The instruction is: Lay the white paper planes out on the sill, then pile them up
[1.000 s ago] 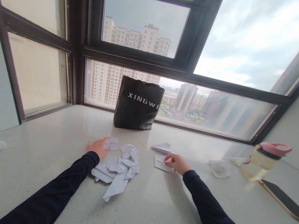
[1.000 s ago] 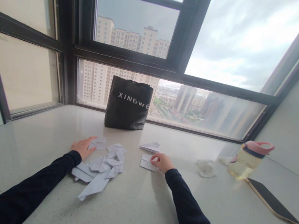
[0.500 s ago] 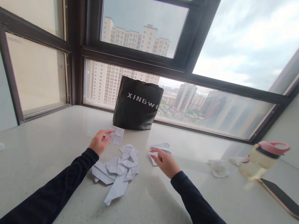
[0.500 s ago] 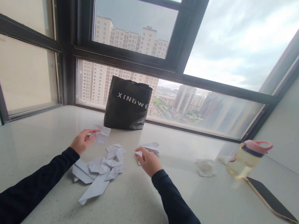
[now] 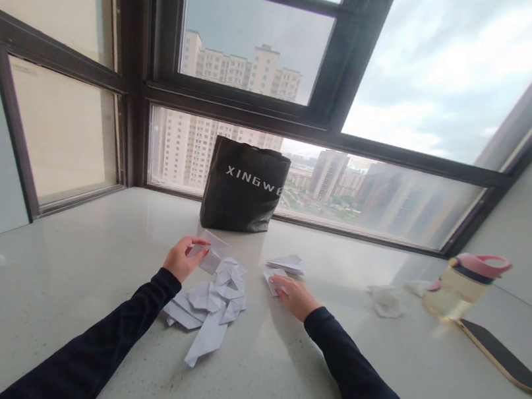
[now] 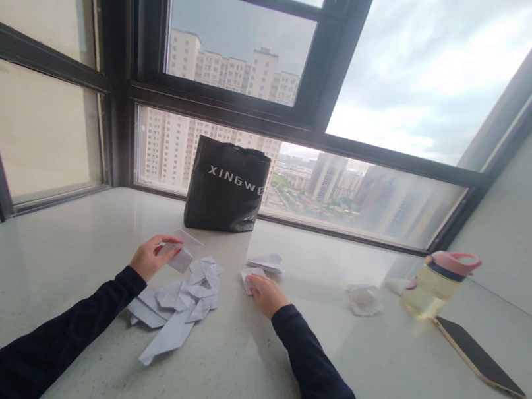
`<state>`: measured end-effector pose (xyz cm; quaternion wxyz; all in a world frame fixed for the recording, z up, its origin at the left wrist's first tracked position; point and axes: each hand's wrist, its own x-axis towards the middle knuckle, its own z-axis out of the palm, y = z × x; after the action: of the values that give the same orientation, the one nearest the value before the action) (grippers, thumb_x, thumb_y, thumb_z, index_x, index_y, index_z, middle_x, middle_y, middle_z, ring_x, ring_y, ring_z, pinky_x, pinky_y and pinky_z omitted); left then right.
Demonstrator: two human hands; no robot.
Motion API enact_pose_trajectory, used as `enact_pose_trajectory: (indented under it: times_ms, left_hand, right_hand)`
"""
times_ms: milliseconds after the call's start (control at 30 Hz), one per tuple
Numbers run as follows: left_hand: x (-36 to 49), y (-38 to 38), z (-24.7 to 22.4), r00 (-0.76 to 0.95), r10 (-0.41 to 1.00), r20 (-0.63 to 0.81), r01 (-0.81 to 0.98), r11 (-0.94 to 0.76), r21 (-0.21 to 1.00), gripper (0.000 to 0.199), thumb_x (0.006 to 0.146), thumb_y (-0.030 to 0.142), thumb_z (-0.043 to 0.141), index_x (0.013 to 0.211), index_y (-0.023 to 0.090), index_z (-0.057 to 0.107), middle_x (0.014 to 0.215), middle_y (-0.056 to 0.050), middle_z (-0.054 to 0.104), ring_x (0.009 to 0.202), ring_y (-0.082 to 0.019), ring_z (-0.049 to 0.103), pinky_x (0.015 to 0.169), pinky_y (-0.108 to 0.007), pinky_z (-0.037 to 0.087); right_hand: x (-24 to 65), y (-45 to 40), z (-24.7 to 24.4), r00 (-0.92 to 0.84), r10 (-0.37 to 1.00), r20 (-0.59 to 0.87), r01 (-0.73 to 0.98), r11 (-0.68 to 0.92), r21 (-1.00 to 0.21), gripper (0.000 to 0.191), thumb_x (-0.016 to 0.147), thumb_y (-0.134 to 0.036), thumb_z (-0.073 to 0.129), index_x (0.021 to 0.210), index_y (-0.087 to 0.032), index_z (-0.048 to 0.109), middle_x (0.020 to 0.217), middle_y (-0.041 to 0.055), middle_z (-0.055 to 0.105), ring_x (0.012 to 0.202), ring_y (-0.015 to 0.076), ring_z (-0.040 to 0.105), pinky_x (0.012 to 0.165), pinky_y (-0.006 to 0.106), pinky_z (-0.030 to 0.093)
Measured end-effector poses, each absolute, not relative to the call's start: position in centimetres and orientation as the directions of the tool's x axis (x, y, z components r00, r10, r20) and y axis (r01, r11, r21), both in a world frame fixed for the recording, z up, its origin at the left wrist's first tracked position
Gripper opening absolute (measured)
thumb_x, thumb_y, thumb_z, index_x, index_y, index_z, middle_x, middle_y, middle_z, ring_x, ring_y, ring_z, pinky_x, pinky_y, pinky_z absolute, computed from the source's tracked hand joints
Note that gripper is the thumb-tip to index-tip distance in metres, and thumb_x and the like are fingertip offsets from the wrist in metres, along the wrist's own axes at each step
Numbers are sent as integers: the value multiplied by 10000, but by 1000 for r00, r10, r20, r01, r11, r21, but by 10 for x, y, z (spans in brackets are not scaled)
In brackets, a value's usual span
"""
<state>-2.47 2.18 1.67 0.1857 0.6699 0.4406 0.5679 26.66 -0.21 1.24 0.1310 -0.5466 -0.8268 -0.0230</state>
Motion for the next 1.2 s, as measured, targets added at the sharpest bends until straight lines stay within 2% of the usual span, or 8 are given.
enact_pose_trajectory:
  times_ms: [200, 467, 633, 733, 833, 1000, 1100, 1200]
  left_hand:
    - [-23, 19, 19, -46, 813, 580, 390, -520, 760, 218, 687, 320, 536, 792, 145, 613, 861, -65, 623, 809, -195, 575, 716, -293, 455]
    - [-15, 9, 22, 11, 818, 575, 353, -541, 763, 236, 721, 269, 482, 867, 138, 615, 924, -79, 608, 857, -200, 564, 703, -286, 459]
    - [-10, 6, 23, 60, 811, 582, 313, -569, 760, 243, 732, 256, 479, 895, 121, 600, 944, -90, 599, 837, -193, 572, 687, -277, 468]
    - [-3, 0, 25, 87, 796, 599, 271, -597, 755, 242, 744, 243, 478, 921, 120, 589, 944, -89, 592, 796, -178, 578, 669, -264, 473]
    - [8, -10, 27, 106, 762, 639, 230, -644, 730, 234, 756, 229, 481, 941, 130, 585, 941, -83, 576, 817, -174, 567, 677, -254, 471]
    - [26, -26, 25, 197, 718, 668, 114, -693, 712, 258, 771, 224, 484, 1007, 144, 551, 1001, -90, 526, 896, -184, 547, 739, -268, 472]
    - [28, -31, 24, 294, 704, 646, 85, -693, 716, 297, 781, 214, 471, 1070, 162, 508, 1070, -92, 506, 910, -181, 553, 774, -285, 467]
    - [23, -30, 25, 278, 719, 638, 158, -689, 707, 312, 795, 197, 435, 1104, 171, 468, 1102, -87, 507, 894, -167, 567, 795, -297, 455]
  right_hand:
    - [257, -8, 12, -244, 952, 184, 970, 236, 60, 319, 690, 11, 385, 886, -94, 613, 916, 152, 630, 896, 231, 561, 736, 313, 405]
    - [249, -19, 23, -141, 970, 198, 978, 105, 179, 266, 772, -155, 399, 691, -111, 649, 800, 168, 645, 773, 241, 583, 637, 314, 377]
    - [251, -22, 30, -96, 962, 257, 982, 49, 182, 285, 794, -219, 396, 702, -132, 652, 797, 144, 648, 780, 227, 577, 676, 323, 343]
    - [249, -24, 39, -88, 933, 350, 986, 31, 165, 281, 819, -206, 357, 846, -157, 633, 849, 123, 642, 856, 237, 547, 742, 365, 300]
    - [242, -26, 46, -107, 861, 497, 990, 139, -27, 284, 840, -236, 339, 981, -187, 580, 866, 83, 638, 837, 215, 536, 739, 352, 310]
    - [219, -28, 42, -309, 866, 394, 648, 495, -579, 411, 812, -462, 345, 656, -167, 584, 585, 9, 587, 539, 113, 500, 525, 222, 371]
    - [219, -23, 39, -291, 893, 343, 536, 449, -715, 416, 733, -545, 418, 579, -171, 516, 521, -17, 528, 500, 100, 479, 481, 208, 372]
    - [240, -12, 40, -162, 938, 307, 573, 342, -745, 437, 722, -582, 361, 575, -185, 472, 526, -20, 509, 511, 101, 484, 495, 214, 394]
